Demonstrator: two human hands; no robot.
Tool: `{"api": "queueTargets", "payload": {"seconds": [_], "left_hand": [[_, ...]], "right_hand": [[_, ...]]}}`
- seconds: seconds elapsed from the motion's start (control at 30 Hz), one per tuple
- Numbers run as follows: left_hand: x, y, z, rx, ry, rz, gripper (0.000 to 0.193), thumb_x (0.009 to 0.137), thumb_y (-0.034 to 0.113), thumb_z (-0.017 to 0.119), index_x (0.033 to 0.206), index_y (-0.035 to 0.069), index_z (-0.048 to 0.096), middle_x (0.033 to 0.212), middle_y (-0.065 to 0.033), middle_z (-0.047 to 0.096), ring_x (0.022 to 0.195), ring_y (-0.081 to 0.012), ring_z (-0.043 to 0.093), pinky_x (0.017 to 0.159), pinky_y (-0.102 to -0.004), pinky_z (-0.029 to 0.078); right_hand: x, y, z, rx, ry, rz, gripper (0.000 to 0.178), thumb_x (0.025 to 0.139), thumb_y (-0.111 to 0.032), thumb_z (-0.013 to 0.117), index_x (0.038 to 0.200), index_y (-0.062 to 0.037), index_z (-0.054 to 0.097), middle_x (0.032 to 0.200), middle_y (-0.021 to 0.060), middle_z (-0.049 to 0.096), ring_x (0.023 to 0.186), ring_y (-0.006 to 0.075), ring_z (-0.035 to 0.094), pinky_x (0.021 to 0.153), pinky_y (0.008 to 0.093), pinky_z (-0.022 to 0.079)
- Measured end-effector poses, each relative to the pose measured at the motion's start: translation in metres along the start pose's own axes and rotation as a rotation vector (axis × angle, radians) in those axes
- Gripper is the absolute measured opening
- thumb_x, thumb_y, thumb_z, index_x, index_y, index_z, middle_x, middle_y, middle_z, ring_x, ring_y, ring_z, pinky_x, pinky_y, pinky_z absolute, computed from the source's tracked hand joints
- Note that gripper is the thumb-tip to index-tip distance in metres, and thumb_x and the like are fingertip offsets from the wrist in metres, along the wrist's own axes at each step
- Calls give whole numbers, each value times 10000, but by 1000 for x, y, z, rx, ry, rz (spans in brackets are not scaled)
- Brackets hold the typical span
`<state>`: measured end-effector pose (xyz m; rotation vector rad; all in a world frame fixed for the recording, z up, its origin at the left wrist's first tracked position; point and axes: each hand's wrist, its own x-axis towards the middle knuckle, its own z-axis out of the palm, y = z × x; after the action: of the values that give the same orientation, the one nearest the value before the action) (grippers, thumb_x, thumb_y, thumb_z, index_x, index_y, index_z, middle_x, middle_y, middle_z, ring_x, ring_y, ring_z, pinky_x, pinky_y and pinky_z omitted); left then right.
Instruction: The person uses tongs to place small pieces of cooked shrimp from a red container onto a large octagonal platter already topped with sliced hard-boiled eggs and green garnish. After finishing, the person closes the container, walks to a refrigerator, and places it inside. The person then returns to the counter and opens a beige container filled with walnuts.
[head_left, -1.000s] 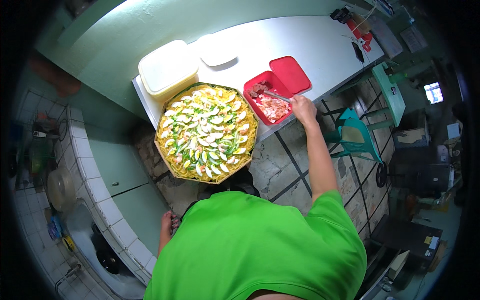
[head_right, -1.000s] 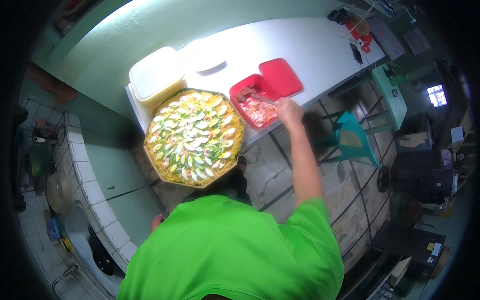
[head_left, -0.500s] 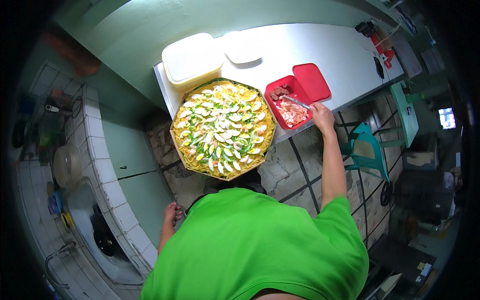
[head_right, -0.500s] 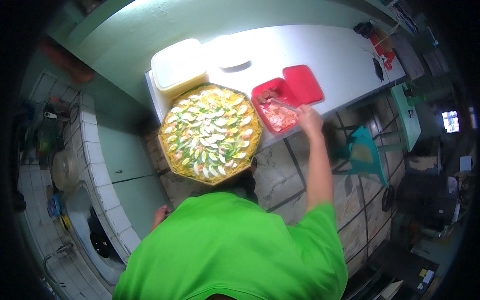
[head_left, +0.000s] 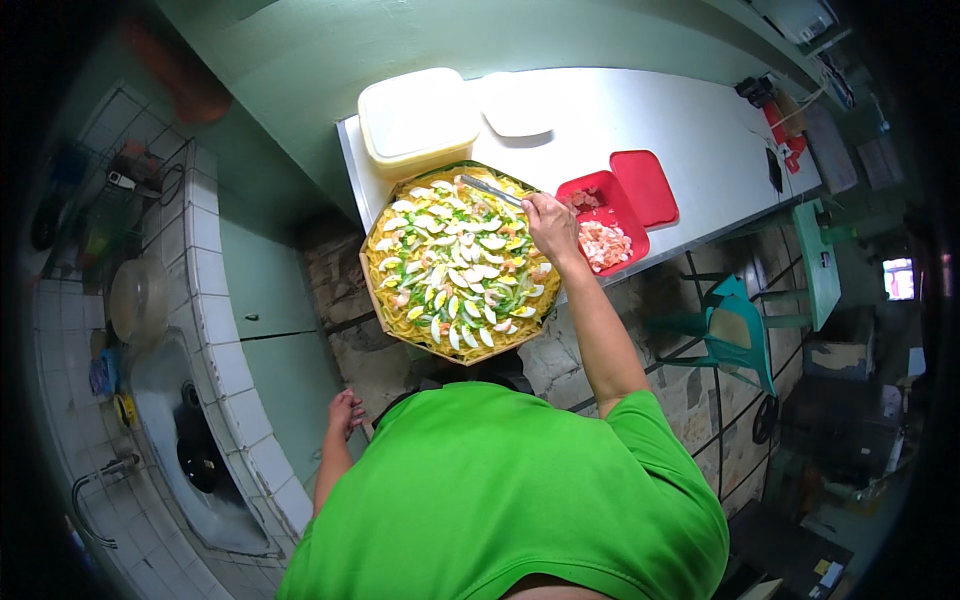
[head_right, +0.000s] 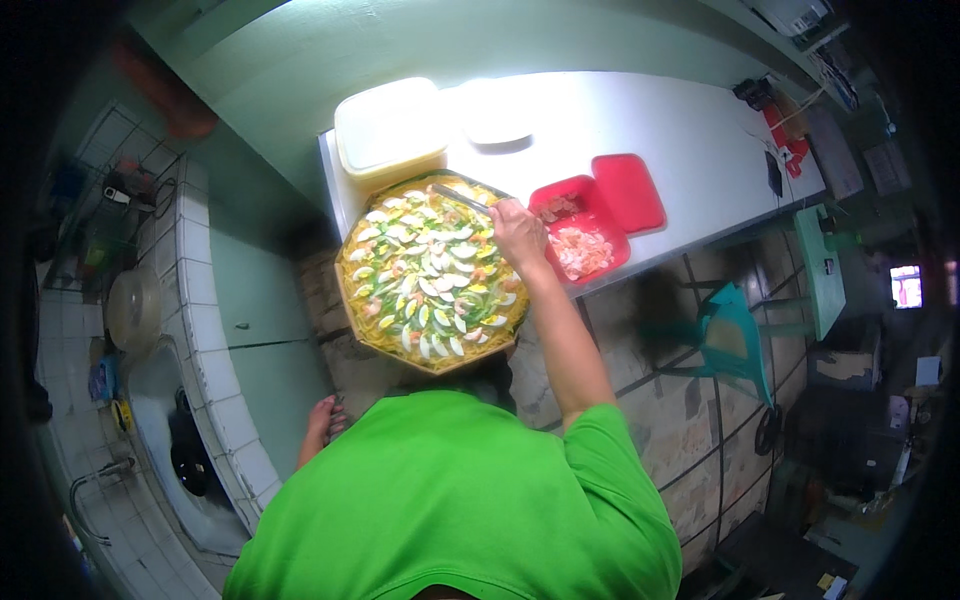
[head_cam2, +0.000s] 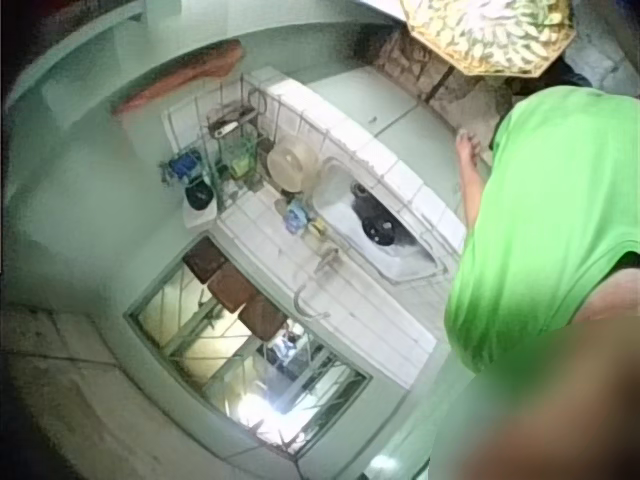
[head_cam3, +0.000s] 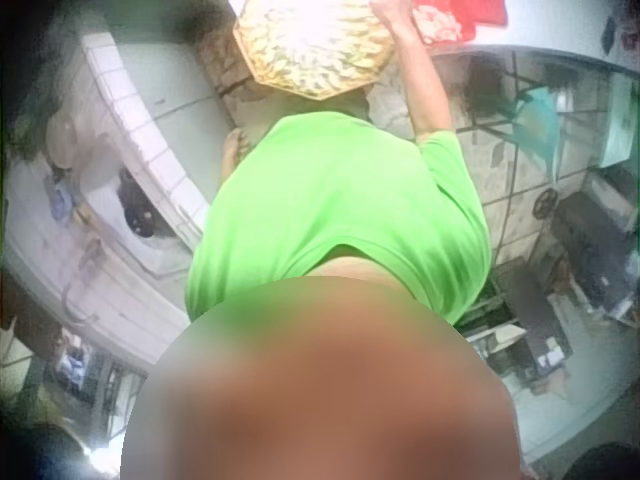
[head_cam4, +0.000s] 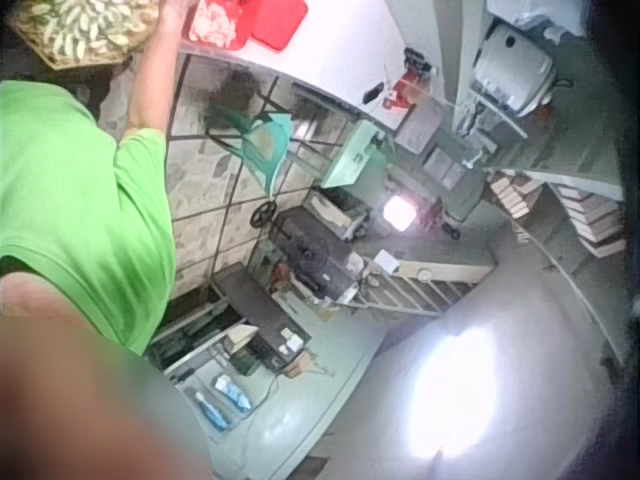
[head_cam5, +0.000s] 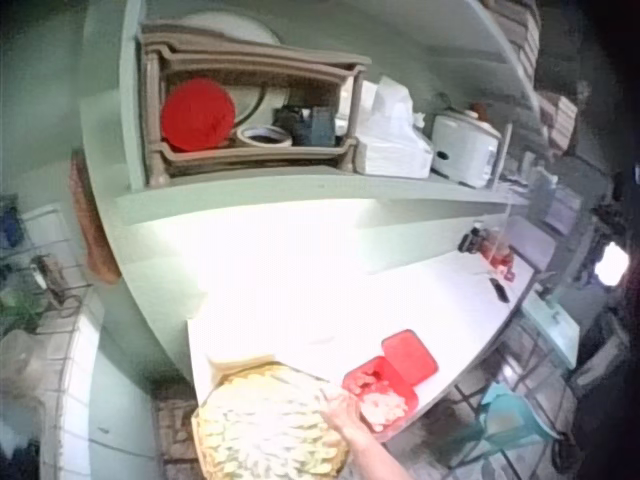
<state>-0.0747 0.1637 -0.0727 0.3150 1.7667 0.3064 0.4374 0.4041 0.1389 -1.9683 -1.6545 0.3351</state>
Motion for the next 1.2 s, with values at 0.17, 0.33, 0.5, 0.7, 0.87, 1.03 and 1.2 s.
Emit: {"api": "queueTargets", "payload": {"seconds": [0.17,0.33,0.5,0.7,0.87,1.03,1.2], "left_hand": [[-6,-25,-11,7,6,-48,337,992,394,508,1266,198,524,1028,-14,647,733,-166,633,537,-323,491],[-12,-42,-17,115,-4,-62,337,993,386,507,1271,196,522,994,-14,651,730,-163,633,543,-332,499],[-3,-32,-13,95,13,-49,351,995,385,502,1289,195,519,1023,-13,646,782,-166,634,583,-334,508],[1,-9,-9,13,13,-26,361,998,387,496,1305,198,516,1037,-10,640,778,-169,631,597,-331,511],[-3,-5,-6,34,23,-57,349,999,380,496,1299,205,520,1013,-9,640,755,-175,629,594,-328,509],[2,-12,-7,58,-21,1,328,1000,376,493,1281,210,524,1000,-10,642,742,-175,626,583,-328,502],[2,-9,-9,39,-22,0,348,1001,384,483,1303,212,500,1041,-20,635,786,-184,622,591,-337,496]], "right_hand": [[3,6,-14,5,-16,56,254,944,-283,545,961,-80,698,1019,146,681,931,346,657,813,457,505],[3,25,-35,-82,14,22,254,938,-287,550,951,-80,696,995,119,674,916,354,647,806,468,501],[0,24,-30,-133,-40,27,249,940,-290,550,946,-85,691,997,118,666,907,354,648,798,468,502],[-3,22,-47,-106,24,3,223,938,-268,551,918,-92,687,976,113,663,870,346,654,762,463,507],[-19,16,-59,-272,12,-26,216,941,-267,549,927,-99,684,958,99,662,802,361,659,714,461,522],[-21,14,-55,-219,61,0,224,949,-255,555,940,-77,691,905,116,655,848,356,658,738,450,514],[-20,60,-106,32,266,81,243,958,-260,553,1029,-79,697,982,156,672,902,356,650,769,431,509]]}}
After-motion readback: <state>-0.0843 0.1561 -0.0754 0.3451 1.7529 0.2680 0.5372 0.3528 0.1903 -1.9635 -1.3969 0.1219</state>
